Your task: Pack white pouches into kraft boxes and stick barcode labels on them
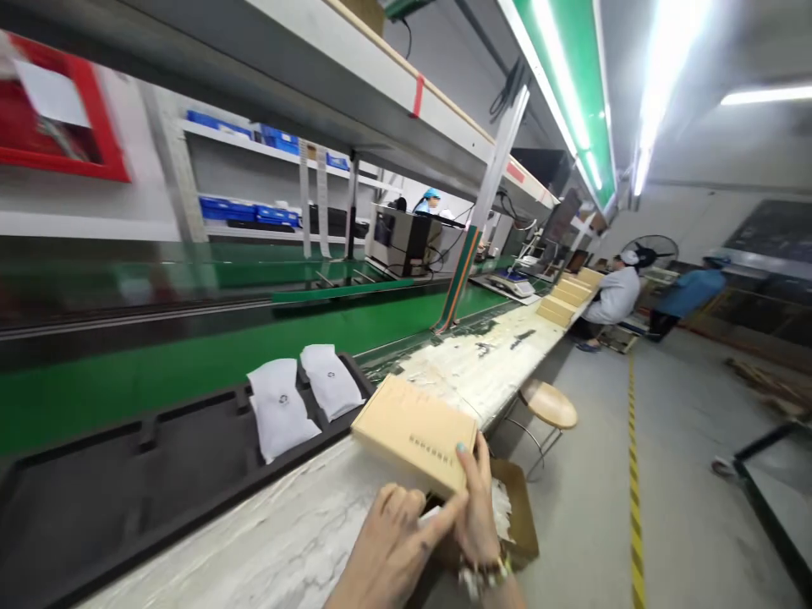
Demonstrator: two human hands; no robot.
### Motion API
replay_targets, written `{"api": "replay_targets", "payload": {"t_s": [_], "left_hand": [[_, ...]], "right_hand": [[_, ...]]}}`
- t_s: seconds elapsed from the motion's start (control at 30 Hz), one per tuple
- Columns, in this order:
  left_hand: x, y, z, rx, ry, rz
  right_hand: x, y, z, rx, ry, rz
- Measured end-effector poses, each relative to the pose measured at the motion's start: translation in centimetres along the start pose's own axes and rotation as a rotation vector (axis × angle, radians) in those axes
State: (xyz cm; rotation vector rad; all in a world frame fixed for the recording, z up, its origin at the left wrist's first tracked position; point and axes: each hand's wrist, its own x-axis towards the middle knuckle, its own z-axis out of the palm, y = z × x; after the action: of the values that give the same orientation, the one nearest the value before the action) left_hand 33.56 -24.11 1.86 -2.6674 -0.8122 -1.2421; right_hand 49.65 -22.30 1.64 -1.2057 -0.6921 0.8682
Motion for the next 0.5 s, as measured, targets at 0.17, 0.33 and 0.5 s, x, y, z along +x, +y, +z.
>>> {"api": "replay_targets", "payload": {"t_s": [0.17,0.33,0.5], "left_hand": [[-0.3,-0.2,-0.9,-0.507,-0.015,-0.603],[-1.1,-0.3,0.7,-0.624,0.015,-0.772],[-2.9,-0.3,1.9,-0.415,0.005,-0.590]], "right_hand": [[9.0,-2.0,-2.1,-0.450,0.160,-0.224],[1.1,1.0,-0.4,-0.513,-0.293,-0.423],[-5.0,6.1,-1.5,-0.430,-0.168,-0.270]]}}
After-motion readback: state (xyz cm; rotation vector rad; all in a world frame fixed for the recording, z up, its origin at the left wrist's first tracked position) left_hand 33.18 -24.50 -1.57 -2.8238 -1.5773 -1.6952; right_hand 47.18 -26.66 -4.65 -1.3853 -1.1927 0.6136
